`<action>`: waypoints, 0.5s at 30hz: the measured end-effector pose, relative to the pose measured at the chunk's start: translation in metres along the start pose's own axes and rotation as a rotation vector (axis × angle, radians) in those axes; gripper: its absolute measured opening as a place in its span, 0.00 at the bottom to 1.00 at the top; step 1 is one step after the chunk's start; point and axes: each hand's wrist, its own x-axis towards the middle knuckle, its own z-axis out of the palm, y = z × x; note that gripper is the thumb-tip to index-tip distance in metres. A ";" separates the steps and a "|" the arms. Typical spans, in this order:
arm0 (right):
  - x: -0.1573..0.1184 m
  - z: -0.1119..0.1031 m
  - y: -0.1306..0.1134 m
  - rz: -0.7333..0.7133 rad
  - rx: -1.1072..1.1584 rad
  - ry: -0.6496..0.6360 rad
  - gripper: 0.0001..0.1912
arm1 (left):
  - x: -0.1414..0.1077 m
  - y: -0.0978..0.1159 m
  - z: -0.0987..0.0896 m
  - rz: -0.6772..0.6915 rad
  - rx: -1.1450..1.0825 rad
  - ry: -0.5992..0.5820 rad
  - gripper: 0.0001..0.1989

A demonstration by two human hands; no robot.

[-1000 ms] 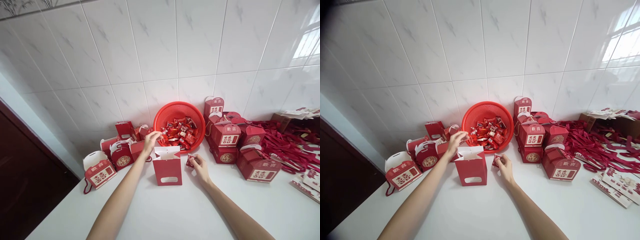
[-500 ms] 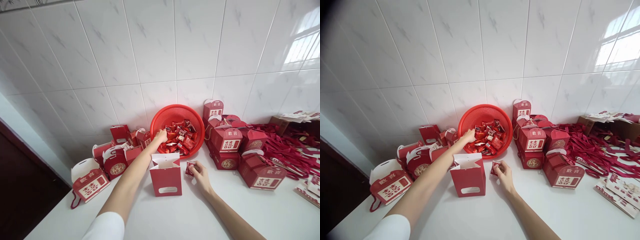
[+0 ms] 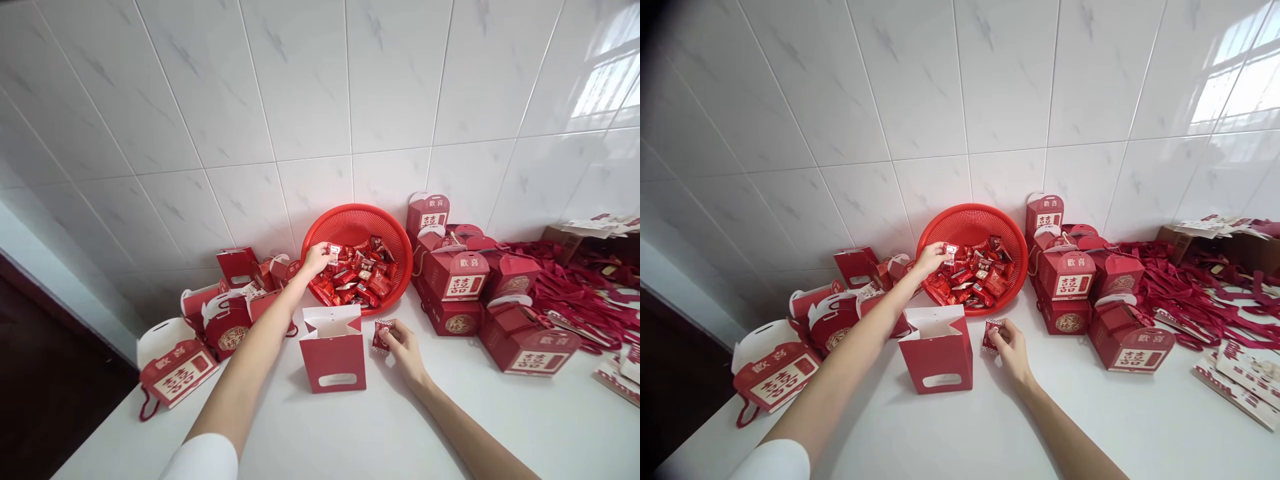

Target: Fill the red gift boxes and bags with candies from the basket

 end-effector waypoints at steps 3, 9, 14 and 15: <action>0.000 0.000 -0.001 0.009 0.002 0.000 0.22 | -0.009 0.009 0.000 0.039 -0.126 -0.062 0.13; -0.001 -0.001 -0.003 0.007 0.007 0.013 0.21 | -0.034 0.013 -0.001 0.094 -0.297 -0.190 0.19; -0.002 -0.001 -0.005 0.002 0.034 0.030 0.20 | -0.055 0.011 -0.007 0.046 -0.330 -0.381 0.24; -0.002 -0.001 -0.006 0.002 0.038 0.032 0.20 | -0.060 0.011 -0.008 0.021 -0.322 -0.422 0.26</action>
